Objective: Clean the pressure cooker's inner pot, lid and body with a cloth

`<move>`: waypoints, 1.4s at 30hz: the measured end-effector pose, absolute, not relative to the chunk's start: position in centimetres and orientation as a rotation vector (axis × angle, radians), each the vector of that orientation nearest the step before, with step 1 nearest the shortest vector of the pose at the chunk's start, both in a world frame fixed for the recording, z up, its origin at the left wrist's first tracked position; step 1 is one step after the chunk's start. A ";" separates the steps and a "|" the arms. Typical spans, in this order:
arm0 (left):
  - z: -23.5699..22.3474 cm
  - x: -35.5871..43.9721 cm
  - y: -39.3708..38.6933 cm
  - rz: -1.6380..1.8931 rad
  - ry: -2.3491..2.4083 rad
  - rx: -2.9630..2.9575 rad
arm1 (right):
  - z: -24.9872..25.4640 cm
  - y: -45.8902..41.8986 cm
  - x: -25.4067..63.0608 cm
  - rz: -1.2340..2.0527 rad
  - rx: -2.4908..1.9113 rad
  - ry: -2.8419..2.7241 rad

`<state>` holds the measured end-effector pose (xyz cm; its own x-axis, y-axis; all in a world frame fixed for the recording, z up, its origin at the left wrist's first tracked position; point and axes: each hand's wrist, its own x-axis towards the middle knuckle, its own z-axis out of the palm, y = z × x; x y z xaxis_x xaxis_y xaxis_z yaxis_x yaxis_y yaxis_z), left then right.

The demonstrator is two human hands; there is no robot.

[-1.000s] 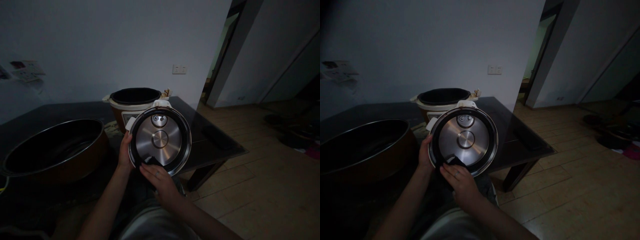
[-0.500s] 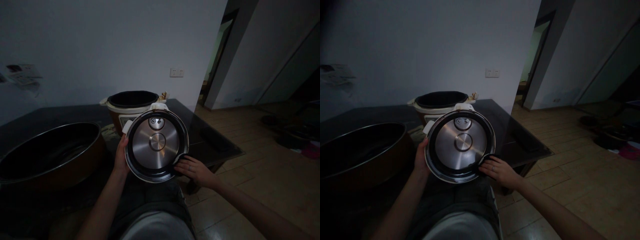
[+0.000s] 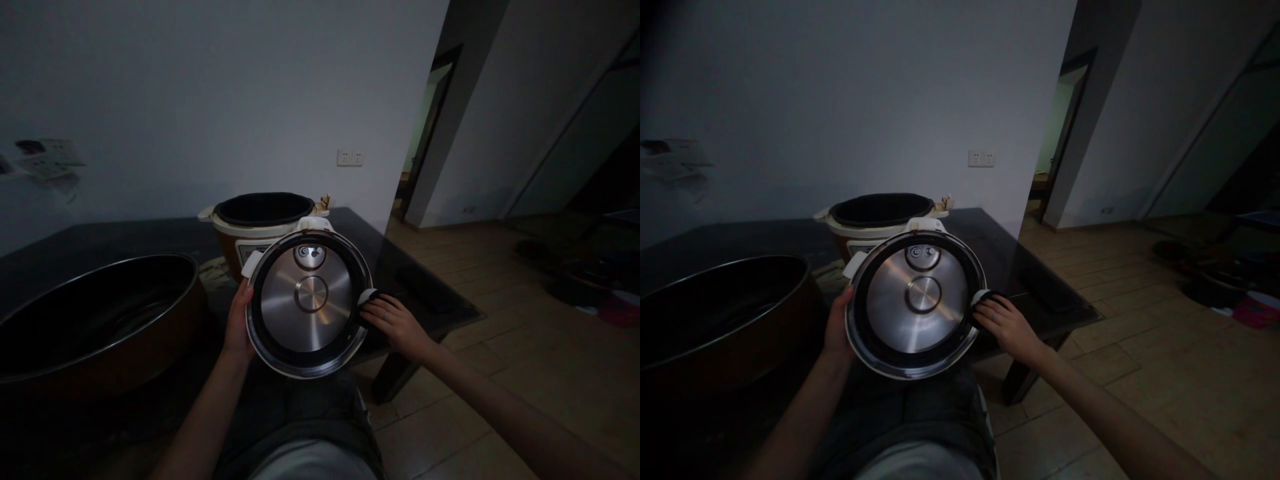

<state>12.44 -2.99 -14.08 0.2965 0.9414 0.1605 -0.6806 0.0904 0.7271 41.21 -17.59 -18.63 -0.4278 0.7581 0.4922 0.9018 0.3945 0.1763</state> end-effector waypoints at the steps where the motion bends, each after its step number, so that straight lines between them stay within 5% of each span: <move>1: -14.0 12.4 -3.0 1.249 0.390 0.808 | -19.3 -18.0 40.2 -0.601 -1.464 -2.280; 17: -14.0 12.2 -3.2 1.232 0.407 0.760 | -22.5 -21.0 27.5 -0.275 -1.435 -2.076; 30: -14.3 11.8 -2.8 1.196 0.452 0.773 | -20.2 -19.2 38.7 -0.680 -1.320 -2.330; 42: -14.5 11.7 -2.8 1.184 0.439 0.772 | -9.4 -11.8 45.2 -1.024 -1.102 -2.851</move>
